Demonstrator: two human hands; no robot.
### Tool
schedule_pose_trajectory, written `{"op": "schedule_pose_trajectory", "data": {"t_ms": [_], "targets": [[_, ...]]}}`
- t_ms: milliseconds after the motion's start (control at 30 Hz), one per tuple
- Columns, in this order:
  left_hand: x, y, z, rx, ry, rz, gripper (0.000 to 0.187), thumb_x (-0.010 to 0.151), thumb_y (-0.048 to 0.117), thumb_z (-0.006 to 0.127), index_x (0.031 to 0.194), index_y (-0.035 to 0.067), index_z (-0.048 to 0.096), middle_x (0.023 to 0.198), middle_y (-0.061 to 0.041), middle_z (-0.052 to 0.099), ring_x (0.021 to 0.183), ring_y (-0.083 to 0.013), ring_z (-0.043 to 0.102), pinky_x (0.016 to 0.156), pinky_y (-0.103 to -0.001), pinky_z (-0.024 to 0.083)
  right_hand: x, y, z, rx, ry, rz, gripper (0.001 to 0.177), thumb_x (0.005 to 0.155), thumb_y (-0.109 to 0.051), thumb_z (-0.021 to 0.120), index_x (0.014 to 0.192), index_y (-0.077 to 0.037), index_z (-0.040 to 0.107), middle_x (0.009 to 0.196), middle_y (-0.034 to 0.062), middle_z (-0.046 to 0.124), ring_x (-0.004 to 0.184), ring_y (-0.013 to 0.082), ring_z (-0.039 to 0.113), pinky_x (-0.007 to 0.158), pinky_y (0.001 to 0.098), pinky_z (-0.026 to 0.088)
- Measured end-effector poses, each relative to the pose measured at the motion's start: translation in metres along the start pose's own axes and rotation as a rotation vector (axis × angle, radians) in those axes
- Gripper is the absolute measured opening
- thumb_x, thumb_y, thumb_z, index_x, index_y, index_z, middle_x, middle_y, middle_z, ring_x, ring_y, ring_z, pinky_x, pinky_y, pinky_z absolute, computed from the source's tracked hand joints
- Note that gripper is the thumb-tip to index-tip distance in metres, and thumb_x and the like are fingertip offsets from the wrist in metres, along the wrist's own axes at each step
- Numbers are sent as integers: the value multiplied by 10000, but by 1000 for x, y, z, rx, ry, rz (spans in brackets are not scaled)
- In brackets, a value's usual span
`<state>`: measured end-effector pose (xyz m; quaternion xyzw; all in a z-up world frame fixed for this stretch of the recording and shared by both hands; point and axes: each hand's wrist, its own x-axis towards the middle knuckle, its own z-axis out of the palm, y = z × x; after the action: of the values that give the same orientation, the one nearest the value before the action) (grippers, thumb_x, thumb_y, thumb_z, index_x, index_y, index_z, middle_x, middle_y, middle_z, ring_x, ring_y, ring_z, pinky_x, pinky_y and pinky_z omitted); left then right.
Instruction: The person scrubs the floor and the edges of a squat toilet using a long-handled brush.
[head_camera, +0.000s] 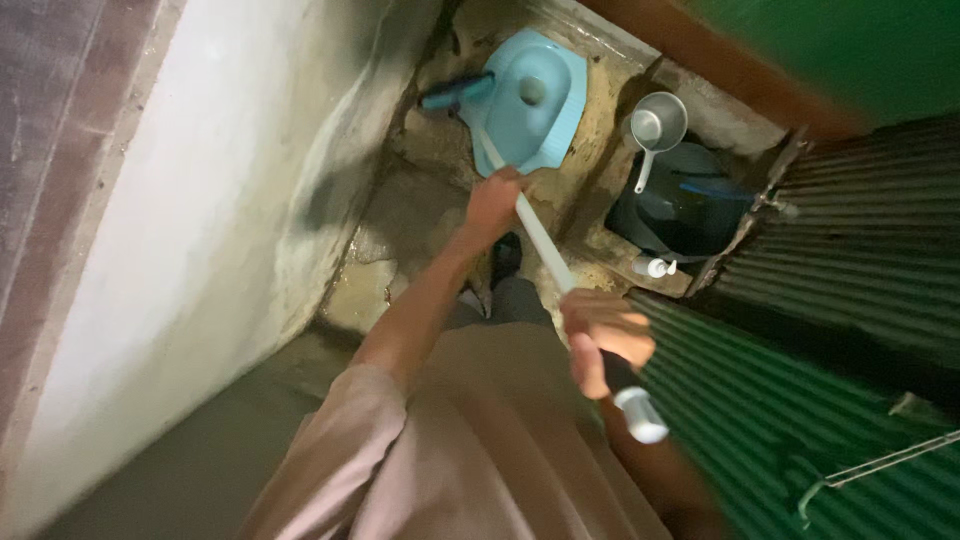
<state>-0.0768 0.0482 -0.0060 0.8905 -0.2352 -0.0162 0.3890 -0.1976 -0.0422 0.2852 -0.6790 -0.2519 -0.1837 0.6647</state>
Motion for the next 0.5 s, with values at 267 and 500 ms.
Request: {"op": "schedule_pose_trajectory", "data": {"t_ms": [267, 500], "targets": [[16, -14, 19, 5, -2, -54, 230, 923, 258, 738, 893, 30, 744, 928, -182, 680, 853, -375, 674, 734, -501, 564, -1, 24, -11, 39, -86, -58, 374, 893, -24, 504, 552, -97, 367, 479, 23, 402, 393, 181, 364, 427, 366, 329], [26, 18, -12, 36, -10, -92, 342, 949, 328, 732, 804, 19, 746, 840, -187, 671, 731, -363, 664, 628, -490, 566, 27, 11, -34, 85, -83, -16, 381, 923, -35, 498, 559, -84, 396, 479, 37, 424, 387, 179, 366, 426, 358, 306]]}}
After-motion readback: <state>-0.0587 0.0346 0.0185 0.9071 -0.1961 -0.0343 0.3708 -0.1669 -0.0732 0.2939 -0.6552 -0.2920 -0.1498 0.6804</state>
